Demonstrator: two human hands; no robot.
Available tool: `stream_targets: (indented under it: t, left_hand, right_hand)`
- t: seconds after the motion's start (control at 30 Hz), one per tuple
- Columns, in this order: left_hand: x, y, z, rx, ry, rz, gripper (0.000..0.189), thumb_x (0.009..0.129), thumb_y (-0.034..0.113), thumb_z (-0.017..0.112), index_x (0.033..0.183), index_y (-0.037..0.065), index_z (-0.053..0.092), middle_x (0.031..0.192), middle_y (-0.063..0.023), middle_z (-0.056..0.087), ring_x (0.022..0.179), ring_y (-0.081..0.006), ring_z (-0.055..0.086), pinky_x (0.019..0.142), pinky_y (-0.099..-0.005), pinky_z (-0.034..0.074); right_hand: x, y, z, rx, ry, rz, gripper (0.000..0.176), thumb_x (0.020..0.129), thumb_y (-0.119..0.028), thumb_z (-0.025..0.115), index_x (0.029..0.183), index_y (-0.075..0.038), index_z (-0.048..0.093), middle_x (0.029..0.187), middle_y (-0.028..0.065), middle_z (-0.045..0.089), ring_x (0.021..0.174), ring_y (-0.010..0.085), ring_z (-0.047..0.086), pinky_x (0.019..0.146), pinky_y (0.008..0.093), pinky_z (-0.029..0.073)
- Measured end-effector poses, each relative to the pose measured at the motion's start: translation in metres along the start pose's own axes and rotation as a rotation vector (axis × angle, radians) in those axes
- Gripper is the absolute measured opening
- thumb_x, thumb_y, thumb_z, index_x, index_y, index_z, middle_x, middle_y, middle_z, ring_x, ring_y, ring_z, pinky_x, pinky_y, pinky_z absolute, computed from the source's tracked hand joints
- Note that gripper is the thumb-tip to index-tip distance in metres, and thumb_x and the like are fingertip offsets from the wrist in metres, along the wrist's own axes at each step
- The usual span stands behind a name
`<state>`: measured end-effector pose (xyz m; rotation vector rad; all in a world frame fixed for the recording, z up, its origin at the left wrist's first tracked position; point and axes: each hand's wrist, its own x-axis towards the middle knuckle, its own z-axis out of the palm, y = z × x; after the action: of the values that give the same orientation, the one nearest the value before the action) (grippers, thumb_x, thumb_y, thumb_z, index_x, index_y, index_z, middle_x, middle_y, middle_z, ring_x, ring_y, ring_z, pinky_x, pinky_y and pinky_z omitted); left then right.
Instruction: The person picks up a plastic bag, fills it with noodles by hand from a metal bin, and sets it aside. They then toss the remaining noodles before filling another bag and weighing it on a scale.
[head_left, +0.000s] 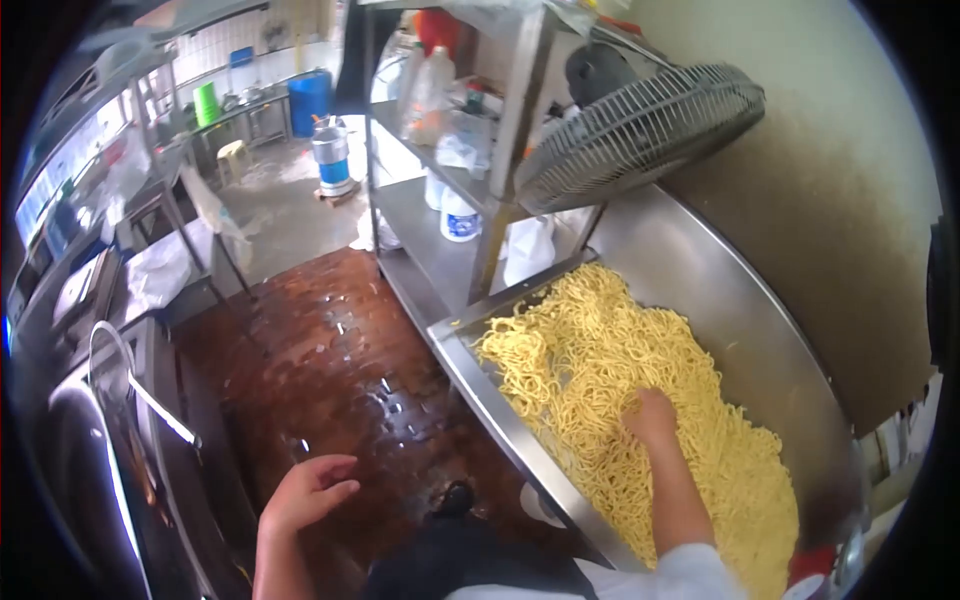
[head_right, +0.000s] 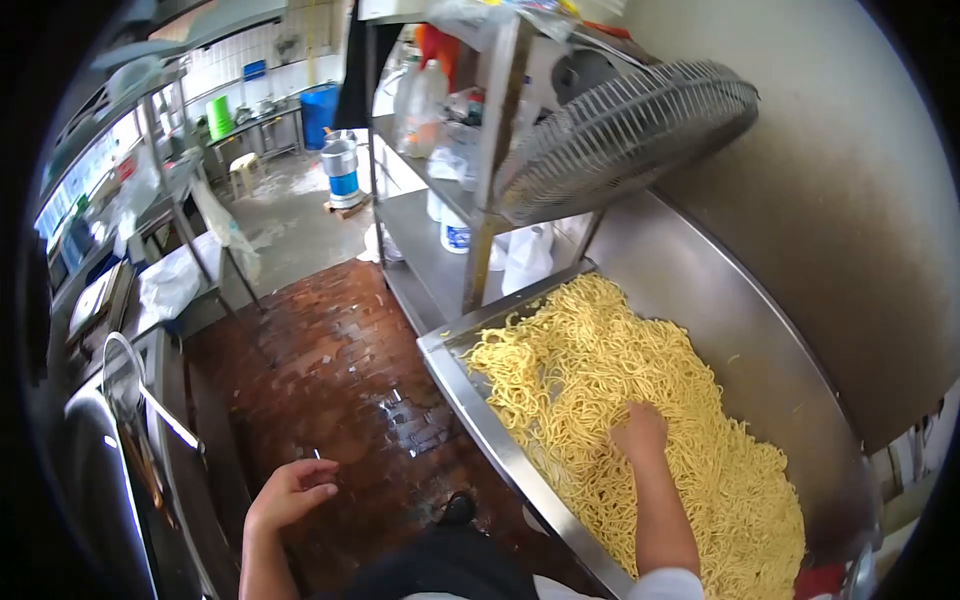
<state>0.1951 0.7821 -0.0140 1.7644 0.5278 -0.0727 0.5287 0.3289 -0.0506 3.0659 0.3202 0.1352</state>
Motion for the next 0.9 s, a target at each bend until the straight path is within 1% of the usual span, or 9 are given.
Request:
stream_targets:
  t: [0.03,0.1,0.3,0.33,0.4,0.5,0.57,0.7,0.9]
  left_hand:
    - [0.012,0.002,-0.002,0.018,-0.02,0.004,0.046,0.084,0.019,0.076,0.123,0.0,0.062,0.11,-0.0115,0.069,0.103,-0.0168,0.063,0.09,-0.0312,0.05]
    - [0.029,0.001,-0.014,0.062,0.07,-0.031,0.046,0.083,0.018,0.076,0.123,0.0,0.062,0.109,-0.0115,0.069,0.102,-0.0162,0.063,0.09,-0.0307,0.05]
    - [0.095,-0.004,-0.042,-0.031,0.13,-0.046,0.045,0.083,0.016,0.076,0.122,0.0,0.062,0.109,-0.0102,0.069,0.099,-0.0151,0.064,0.088,-0.0302,0.051]
    - [0.114,-0.001,-0.047,-0.039,0.138,-0.035,0.045,0.083,0.016,0.076,0.122,0.0,0.062,0.109,-0.0102,0.069,0.099,-0.0151,0.064,0.088,-0.0302,0.051]
    - [0.149,0.002,-0.057,-0.016,-0.065,-0.068,0.045,0.083,0.017,0.076,0.122,0.0,0.062,0.105,-0.0093,0.069,0.095,-0.0149,0.064,0.086,-0.0301,0.052]
    - [0.216,0.027,-0.08,0.094,-0.156,-0.04,0.041,0.086,0.009,0.071,0.124,0.0,0.06,0.107,-0.0082,0.069,0.097,-0.0137,0.063,0.086,-0.0296,0.051]
    - [0.295,0.038,-0.09,0.034,-0.232,0.018,0.04,0.086,0.009,0.07,0.124,0.0,0.061,0.104,-0.0065,0.069,0.092,-0.0124,0.062,0.082,-0.0287,0.051]
    - [0.37,0.061,-0.114,0.058,-0.412,0.155,0.041,0.086,0.015,0.072,0.122,-0.002,0.062,0.104,-0.0089,0.069,0.093,-0.0159,0.064,0.082,-0.0314,0.052]
    - [0.448,0.077,-0.165,0.101,-0.51,0.252,0.039,0.087,0.012,0.07,0.123,0.0,0.061,0.105,-0.0071,0.067,0.095,-0.0144,0.063,0.083,-0.0298,0.051]
  right_hand:
    - [0.026,0.006,0.014,0.008,-0.005,0.025,0.045,0.078,-0.03,0.072,0.115,-0.005,0.065,0.124,0.0171,0.062,0.112,0.0328,0.059,0.088,0.043,0.051]
    - [0.069,0.008,0.041,0.21,-0.521,0.446,0.052,0.077,-0.025,0.075,0.124,-0.005,0.061,0.125,0.0204,0.06,0.116,0.0308,0.057,0.095,0.0441,0.048]
    - [0.124,-0.006,0.019,-0.095,-0.921,0.38,0.05,0.076,-0.026,0.074,0.121,-0.006,0.064,0.116,0.0167,0.066,0.112,0.0283,0.061,0.092,0.0442,0.048]
    - [0.13,0.001,0.013,-0.098,-0.906,0.376,0.05,0.076,-0.026,0.074,0.121,-0.006,0.064,0.116,0.0167,0.066,0.112,0.0283,0.061,0.092,0.0442,0.048]
    - [0.131,0.017,0.007,-0.172,-0.759,-0.052,0.041,0.074,-0.033,0.076,0.105,-0.007,0.072,0.112,0.0167,0.069,0.108,0.0288,0.063,0.091,0.0425,0.049]
    - [0.128,-0.048,-0.057,-0.12,-0.587,0.09,0.048,0.076,-0.04,0.075,0.113,-0.011,0.071,0.116,0.0146,0.068,0.111,0.0304,0.061,0.095,0.0409,0.047]
    - [0.11,-0.112,-0.068,0.338,-0.35,0.019,0.047,0.08,-0.042,0.072,0.116,-0.012,0.069,0.115,0.0132,0.068,0.114,0.0317,0.06,0.096,0.0401,0.046]
    - [0.122,-0.228,-0.056,0.418,-0.48,-0.29,0.044,0.082,-0.036,0.069,0.12,-0.014,0.066,0.115,0.015,0.067,0.103,0.0338,0.064,0.09,0.0417,0.05]
    - [0.128,-0.246,-0.009,0.34,-0.521,0.01,0.045,0.078,-0.029,0.07,0.121,-0.016,0.066,0.114,0.0151,0.067,0.102,0.0338,0.064,0.088,0.0432,0.051]
